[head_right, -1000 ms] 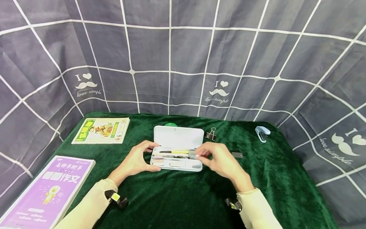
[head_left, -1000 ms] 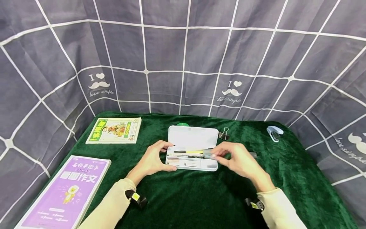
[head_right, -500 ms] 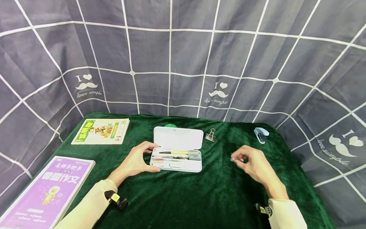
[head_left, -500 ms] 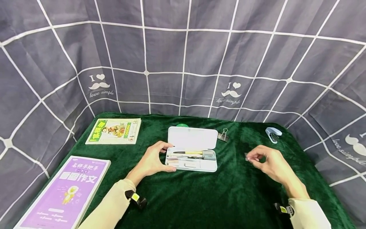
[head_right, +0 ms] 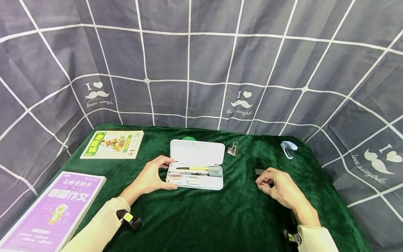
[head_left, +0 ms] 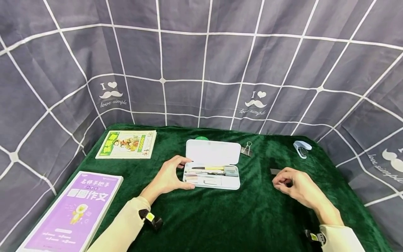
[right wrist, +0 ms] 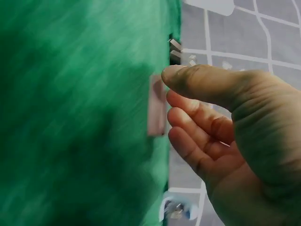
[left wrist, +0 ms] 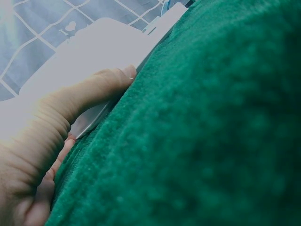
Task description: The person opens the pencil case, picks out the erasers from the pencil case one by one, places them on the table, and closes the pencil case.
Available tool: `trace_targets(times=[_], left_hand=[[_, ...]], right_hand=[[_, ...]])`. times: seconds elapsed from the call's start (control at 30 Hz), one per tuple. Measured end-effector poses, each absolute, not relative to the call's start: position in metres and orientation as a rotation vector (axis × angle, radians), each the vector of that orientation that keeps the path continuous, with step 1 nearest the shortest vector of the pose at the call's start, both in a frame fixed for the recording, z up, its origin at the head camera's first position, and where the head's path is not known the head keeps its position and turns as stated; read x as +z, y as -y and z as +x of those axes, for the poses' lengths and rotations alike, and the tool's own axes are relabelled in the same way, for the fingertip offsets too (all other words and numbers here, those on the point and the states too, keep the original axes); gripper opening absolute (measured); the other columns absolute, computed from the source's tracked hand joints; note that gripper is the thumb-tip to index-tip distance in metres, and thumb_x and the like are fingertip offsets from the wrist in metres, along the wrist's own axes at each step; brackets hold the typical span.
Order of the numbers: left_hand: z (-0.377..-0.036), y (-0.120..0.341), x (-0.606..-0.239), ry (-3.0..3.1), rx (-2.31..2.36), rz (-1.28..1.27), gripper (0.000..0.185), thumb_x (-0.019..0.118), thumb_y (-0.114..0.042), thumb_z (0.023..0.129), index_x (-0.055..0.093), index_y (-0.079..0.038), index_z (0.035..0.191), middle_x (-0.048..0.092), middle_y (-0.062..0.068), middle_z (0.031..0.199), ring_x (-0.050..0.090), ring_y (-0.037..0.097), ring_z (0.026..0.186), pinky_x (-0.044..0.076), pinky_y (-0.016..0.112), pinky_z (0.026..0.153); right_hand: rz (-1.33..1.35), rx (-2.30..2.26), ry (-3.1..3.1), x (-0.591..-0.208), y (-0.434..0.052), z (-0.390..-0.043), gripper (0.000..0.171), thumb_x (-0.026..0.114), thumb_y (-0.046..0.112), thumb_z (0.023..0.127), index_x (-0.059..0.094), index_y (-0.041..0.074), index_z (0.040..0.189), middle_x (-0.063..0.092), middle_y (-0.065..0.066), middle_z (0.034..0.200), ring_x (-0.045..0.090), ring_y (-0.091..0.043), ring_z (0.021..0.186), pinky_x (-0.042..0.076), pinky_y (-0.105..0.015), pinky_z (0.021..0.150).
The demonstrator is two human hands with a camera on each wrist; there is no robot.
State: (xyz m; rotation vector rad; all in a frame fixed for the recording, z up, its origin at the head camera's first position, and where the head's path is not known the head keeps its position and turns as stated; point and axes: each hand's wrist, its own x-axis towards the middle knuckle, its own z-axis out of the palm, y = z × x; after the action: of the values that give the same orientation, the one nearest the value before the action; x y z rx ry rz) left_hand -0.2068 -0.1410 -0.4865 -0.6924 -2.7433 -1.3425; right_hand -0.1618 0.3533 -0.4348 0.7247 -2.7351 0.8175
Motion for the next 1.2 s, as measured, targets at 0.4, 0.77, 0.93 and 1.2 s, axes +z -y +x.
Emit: trace_targets(times=[0.4,0.77,0.93,1.2], left_hand=[[-0.206,0.14,-0.489,2.737,-1.361,-0.689,0.09,0.109,-0.043,0.071,0.067,-0.017,0.147,0.067,0.0,0.14,0.068,0.023,0.125,0.059,0.045,0.111],[-0.207,0.138,-0.486,2.739,-1.363,-0.704,0.089,0.109,-0.041,0.071,0.068,-0.016,0.146,0.067,0.0,0.139,0.067,0.022,0.126,0.058,0.046,0.112],[-0.207,0.139,-0.486,2.742,-1.364,-0.695,0.089,0.109,-0.043,0.071,0.068,-0.018,0.146,0.067,-0.001,0.139,0.067,0.022,0.125,0.058,0.046,0.111],[-0.207,0.141,-0.487,2.732,-1.376,-0.689,0.088,0.109,-0.043,0.071,0.068,-0.018,0.145,0.067,-0.001,0.139,0.067,0.022,0.126,0.058,0.047,0.112]], right_hand=[[0.712,0.897,2.666,-0.4,-0.289,-0.19,0.034,0.091,0.007,0.094,0.082,0.026,0.121,0.077,0.007,0.116,0.074,-0.017,0.099,0.061,-0.022,0.085],[0.863,1.114,2.651,-0.415,-0.238,-0.205,0.031,0.089,-0.002,0.092,0.082,0.008,0.119,0.08,-0.007,0.111,0.076,-0.024,0.095,0.066,-0.042,0.086],[0.923,1.111,2.717,-0.426,-0.229,-0.205,0.024,0.089,0.0,0.093,0.083,0.01,0.114,0.078,-0.002,0.105,0.073,-0.017,0.093,0.064,-0.039,0.086],[1.044,0.994,2.723,-0.435,-0.219,-0.207,0.024,0.086,-0.007,0.092,0.085,0.01,0.109,0.072,0.001,0.097,0.066,-0.014,0.086,0.06,-0.03,0.078]])
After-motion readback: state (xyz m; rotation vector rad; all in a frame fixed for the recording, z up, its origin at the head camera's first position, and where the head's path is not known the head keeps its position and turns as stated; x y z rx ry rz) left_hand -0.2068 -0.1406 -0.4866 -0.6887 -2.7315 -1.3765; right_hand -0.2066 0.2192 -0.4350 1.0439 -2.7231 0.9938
